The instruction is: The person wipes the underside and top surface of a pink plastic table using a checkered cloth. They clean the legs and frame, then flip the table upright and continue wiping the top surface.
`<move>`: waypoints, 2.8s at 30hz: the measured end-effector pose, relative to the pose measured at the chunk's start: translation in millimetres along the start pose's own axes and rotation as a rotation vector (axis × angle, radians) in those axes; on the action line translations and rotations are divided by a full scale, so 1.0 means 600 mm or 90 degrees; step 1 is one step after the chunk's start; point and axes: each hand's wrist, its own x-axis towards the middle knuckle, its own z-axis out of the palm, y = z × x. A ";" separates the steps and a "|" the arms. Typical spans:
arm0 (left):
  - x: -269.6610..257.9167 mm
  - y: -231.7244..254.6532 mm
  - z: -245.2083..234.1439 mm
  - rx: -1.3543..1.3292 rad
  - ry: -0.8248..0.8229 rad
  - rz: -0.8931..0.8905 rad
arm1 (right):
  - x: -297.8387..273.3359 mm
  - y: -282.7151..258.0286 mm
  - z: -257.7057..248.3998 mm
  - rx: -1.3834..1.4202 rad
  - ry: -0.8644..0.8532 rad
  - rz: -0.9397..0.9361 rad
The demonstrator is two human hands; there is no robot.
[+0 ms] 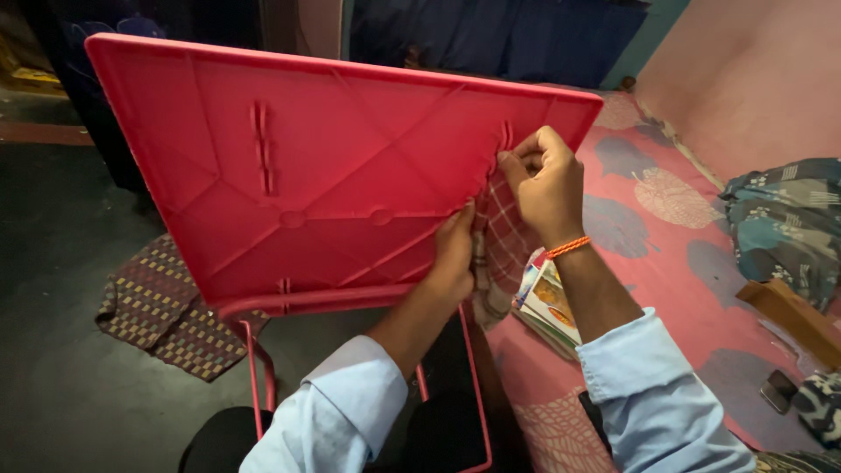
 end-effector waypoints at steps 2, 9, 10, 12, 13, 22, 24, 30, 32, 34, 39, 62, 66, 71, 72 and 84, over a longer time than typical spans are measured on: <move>-0.015 0.001 0.000 0.071 -0.006 0.008 | -0.004 -0.002 -0.003 0.031 -0.001 0.009; 0.019 -0.032 -0.010 0.065 -0.024 0.133 | 0.009 -0.019 -0.025 0.029 -0.064 0.095; 0.019 -0.036 -0.008 0.067 -0.006 0.141 | 0.010 -0.021 -0.027 0.011 -0.060 0.067; 0.021 -0.031 0.002 0.071 0.025 0.165 | 0.023 -0.024 -0.030 -0.022 -0.049 0.003; 0.015 -0.026 0.005 0.054 0.021 0.141 | 0.027 -0.025 -0.029 -0.018 -0.049 -0.012; -0.010 0.003 0.020 0.022 0.000 0.080 | 0.045 -0.014 -0.022 -0.043 -0.034 -0.014; -0.017 0.008 0.017 -0.035 -0.026 0.017 | 0.052 -0.010 -0.022 -0.072 -0.039 0.005; -0.011 0.012 0.006 0.040 -0.033 0.033 | 0.050 -0.001 -0.023 -0.093 -0.038 -0.012; -0.008 0.012 0.007 0.049 -0.035 0.047 | 0.049 0.000 -0.028 -0.087 -0.028 -0.085; -0.010 0.015 0.010 0.059 -0.027 0.043 | 0.051 -0.002 -0.031 -0.082 -0.038 -0.105; -0.015 0.023 0.005 0.089 -0.026 0.028 | 0.057 -0.011 -0.034 0.041 -0.124 0.011; 0.076 -0.030 -0.037 0.131 -0.001 -0.019 | 0.062 -0.015 -0.014 -0.014 -0.066 -0.046; 0.074 -0.036 -0.041 0.142 -0.011 -0.009 | 0.070 -0.010 -0.005 -0.018 -0.034 -0.062; 0.021 -0.010 -0.041 0.070 -0.141 0.030 | 0.080 -0.014 0.007 -0.066 0.021 -0.108; 0.018 -0.008 -0.041 0.070 -0.132 0.034 | 0.079 -0.017 0.009 -0.072 0.029 -0.119; 0.040 -0.053 -0.016 0.054 0.035 0.078 | 0.070 -0.037 -0.007 -0.071 -0.015 -0.039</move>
